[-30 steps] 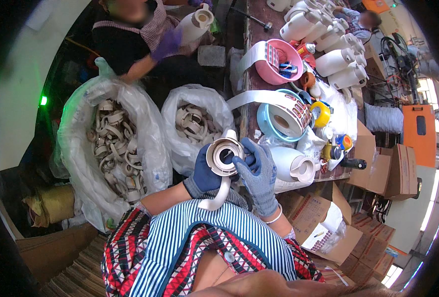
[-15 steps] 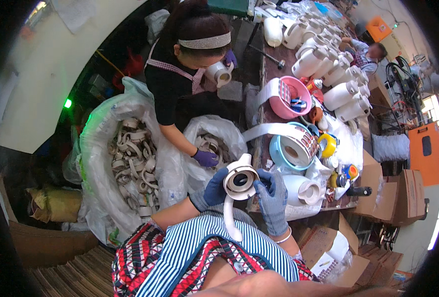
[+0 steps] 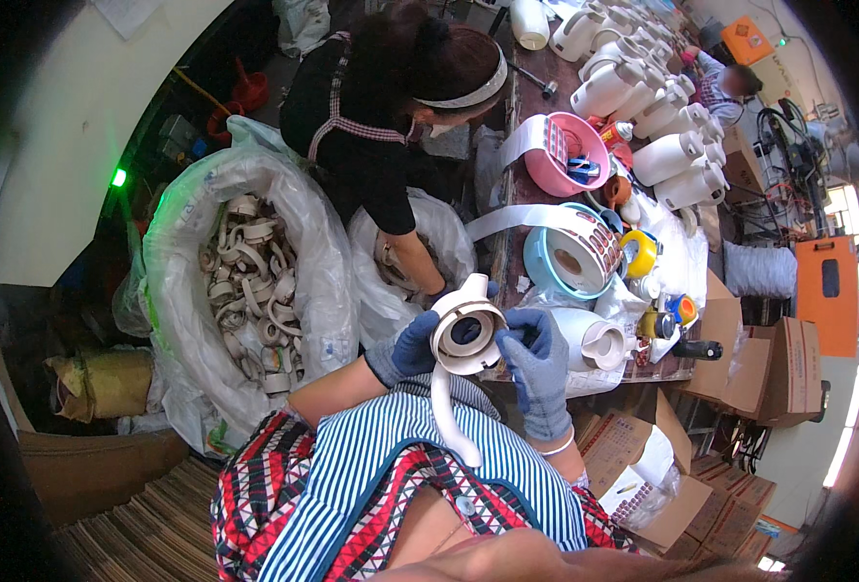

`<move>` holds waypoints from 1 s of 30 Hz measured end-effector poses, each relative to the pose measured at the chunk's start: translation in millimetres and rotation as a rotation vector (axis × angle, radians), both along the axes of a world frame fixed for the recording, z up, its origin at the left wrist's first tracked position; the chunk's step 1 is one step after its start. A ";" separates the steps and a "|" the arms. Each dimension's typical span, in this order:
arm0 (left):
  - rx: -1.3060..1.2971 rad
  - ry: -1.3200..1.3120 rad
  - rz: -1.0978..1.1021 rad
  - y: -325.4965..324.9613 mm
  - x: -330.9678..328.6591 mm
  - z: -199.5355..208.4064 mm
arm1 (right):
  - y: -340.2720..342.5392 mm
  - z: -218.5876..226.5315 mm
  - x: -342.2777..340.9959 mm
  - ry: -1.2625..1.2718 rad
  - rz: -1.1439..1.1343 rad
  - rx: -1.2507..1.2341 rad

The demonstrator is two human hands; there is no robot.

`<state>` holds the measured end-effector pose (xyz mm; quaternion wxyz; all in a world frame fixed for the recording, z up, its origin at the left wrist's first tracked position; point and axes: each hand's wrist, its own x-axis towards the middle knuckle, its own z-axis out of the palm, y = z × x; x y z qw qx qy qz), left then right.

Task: The person repeatedly picks up white kettle spouts from a large plastic bag, inspects them by turning them over, and places them on a work table. Other workers are visible in the background performing similar tasks.

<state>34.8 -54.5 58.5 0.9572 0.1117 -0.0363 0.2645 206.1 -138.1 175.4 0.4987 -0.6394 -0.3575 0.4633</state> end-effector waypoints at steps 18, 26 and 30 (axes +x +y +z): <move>0.090 0.217 -0.162 1.8 4.0 2.8 | 26.7 9.9 20.6 -0.350 0.280 0.213; 0.039 0.237 -0.027 1.1 -2.0 34.4 | 16.0 35.3 -3.6 -1.135 0.139 0.557; 0.089 0.328 0.077 11.1 -1.8 18.5 | 11.4 23.2 -27.6 -1.025 0.404 0.358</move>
